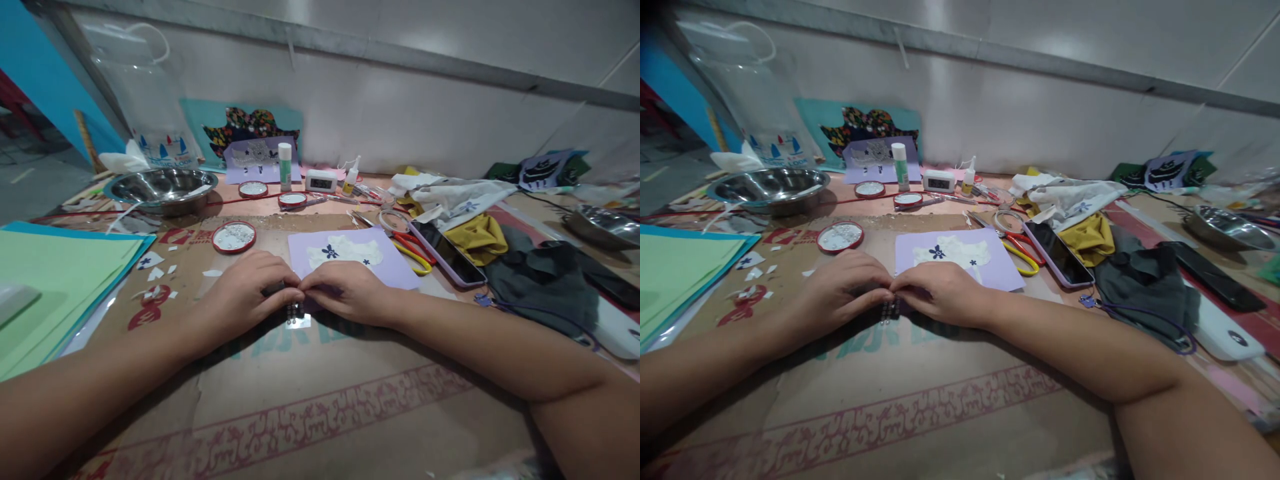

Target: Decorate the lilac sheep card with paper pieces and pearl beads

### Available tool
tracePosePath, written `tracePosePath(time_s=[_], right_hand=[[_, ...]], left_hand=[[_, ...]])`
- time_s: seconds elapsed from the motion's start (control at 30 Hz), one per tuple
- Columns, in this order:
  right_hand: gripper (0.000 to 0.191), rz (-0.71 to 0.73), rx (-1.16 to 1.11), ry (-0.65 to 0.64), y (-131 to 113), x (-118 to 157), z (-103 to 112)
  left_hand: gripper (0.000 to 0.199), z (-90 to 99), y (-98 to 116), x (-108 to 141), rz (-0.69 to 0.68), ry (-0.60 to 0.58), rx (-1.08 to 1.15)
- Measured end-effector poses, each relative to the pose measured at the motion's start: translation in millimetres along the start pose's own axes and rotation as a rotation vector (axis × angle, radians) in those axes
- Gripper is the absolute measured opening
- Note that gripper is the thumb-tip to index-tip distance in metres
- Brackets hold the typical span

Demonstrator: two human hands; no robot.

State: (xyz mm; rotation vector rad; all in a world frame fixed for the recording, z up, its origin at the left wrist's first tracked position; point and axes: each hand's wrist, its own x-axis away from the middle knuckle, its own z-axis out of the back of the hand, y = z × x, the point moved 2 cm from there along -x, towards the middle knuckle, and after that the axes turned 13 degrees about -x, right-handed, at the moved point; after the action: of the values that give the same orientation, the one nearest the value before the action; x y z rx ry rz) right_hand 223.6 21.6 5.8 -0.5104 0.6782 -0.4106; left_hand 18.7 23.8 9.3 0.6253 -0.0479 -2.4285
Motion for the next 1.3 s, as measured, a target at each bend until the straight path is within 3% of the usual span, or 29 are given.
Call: tracePosePath(time_s=[0.4,0.6,0.8,1.3], right_hand=[[0.013,-0.013,0.024,0.077,2.0,-0.5,1.6],[0.011,-0.101,0.080,0.052,9.4,-3.3,2.4],[0.010,-0.017,0.124,-0.016,11.5,-4.7,-1.9],[0.021,0.176,0.272,-0.095,13.1,-5.8,-12.0]], left_hand=[[0.020,-1.7,-2.9,-0.5,0.048,-0.002,-0.074],[0.034,-9.9,-14.7,-0.2,0.086,-0.065,-0.200],[0.036,-12.6,-16.0,-1.9,0.033,-0.183,-0.199],[0.036,-15.8,-15.9,-0.8,0.049,-0.177,-0.176]])
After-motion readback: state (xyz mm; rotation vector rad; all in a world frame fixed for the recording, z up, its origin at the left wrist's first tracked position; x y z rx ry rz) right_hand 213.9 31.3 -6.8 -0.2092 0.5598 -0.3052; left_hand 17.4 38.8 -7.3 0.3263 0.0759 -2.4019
